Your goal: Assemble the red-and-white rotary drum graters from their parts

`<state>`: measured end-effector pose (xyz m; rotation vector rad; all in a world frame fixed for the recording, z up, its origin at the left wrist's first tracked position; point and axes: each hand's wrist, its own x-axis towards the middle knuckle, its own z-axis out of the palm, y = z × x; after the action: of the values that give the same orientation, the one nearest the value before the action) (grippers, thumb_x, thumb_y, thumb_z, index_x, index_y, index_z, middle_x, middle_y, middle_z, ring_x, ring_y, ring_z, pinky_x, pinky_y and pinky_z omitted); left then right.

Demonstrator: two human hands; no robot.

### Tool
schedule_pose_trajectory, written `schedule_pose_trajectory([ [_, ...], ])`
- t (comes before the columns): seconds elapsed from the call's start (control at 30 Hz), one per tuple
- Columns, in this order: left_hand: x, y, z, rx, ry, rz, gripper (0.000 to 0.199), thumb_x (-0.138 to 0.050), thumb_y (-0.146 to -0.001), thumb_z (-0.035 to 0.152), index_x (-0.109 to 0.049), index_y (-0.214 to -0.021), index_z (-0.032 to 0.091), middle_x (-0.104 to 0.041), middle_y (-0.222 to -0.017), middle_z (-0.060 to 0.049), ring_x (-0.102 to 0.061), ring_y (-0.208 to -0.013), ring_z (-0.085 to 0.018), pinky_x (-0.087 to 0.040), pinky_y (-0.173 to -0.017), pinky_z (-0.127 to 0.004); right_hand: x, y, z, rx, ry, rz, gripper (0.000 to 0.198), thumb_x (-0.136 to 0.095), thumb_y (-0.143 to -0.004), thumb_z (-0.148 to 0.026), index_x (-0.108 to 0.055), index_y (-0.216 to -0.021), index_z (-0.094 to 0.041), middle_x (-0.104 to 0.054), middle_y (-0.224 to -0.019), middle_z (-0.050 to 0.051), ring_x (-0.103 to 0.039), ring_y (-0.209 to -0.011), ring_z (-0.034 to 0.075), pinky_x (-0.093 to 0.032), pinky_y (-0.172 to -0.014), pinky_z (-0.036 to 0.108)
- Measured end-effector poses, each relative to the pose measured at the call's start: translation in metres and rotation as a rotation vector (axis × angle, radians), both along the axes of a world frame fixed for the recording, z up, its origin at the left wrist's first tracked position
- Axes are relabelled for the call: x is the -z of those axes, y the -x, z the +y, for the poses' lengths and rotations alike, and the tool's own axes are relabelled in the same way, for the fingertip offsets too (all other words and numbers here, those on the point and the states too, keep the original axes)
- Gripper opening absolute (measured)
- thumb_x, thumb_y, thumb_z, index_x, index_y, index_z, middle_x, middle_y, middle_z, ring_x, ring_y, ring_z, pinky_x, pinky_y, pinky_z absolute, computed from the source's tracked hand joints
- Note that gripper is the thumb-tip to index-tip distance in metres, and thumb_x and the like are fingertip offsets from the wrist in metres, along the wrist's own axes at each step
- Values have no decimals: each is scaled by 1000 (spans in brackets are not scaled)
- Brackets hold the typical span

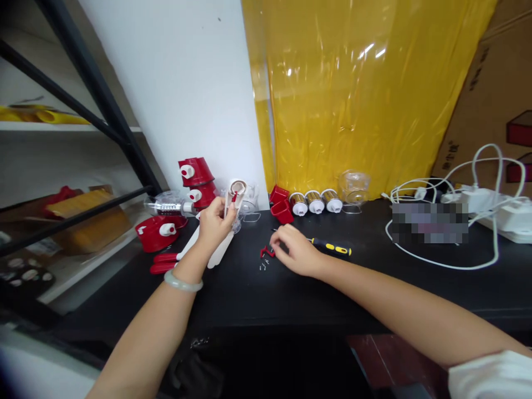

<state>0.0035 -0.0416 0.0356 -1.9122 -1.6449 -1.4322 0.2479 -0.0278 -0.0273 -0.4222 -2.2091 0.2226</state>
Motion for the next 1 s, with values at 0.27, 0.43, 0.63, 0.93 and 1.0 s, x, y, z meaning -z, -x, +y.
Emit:
schedule_pose_trajectory([
  [0.27, -1, 18, 4, -139, -52, 11, 23, -51, -87, 41, -59, -81, 20, -62, -60, 0, -56, -53, -14, -36, -57, -23, -27, 82, -36, -31, -279, -575, 20, -50, -92, -28, -64, -100, -16, -65, -100, 10, -58, -98, 22, -44, -85, 37],
  [0.43, 0, 24, 5, -141, 25, -3, 23, -51, -87, 41, -59, -81, 20, -65, -65, -1, -56, -54, -14, -34, -55, -23, -21, 145, -44, 195, -217, -601, 48, -56, -86, -47, -62, -112, -8, -67, -109, 17, -61, -103, 30, -47, -86, 44],
  [0.63, 2, 31, 8, -157, 46, -4, 25, -50, -88, 42, -60, -83, 20, -65, -65, -2, -58, -57, -15, -34, -57, -24, -12, 166, -39, 192, -265, -613, 27, -56, -86, -36, -67, -91, -12, -72, -91, 12, -66, -88, 26, -46, -83, 42],
  [0.93, -2, 31, 6, -192, 28, -65, 21, -51, -87, 41, -55, -82, 21, -65, -68, -2, -60, -61, -17, -37, -59, -24, -35, 126, -30, 201, -408, -494, 20, -44, -95, -17, -63, -95, -13, -72, -92, 12, -66, -88, 20, -46, -76, 33],
  [1.0, -3, 30, 6, -207, 14, -74, 20, -50, -86, 40, -51, -79, 22, -64, -67, -2, -61, -63, -18, -38, -59, -25, -43, 103, -26, 188, -519, -368, 20, -45, -95, -18, -65, -95, -13, -74, -94, 12, -68, -90, 19, -50, -77, 31],
])
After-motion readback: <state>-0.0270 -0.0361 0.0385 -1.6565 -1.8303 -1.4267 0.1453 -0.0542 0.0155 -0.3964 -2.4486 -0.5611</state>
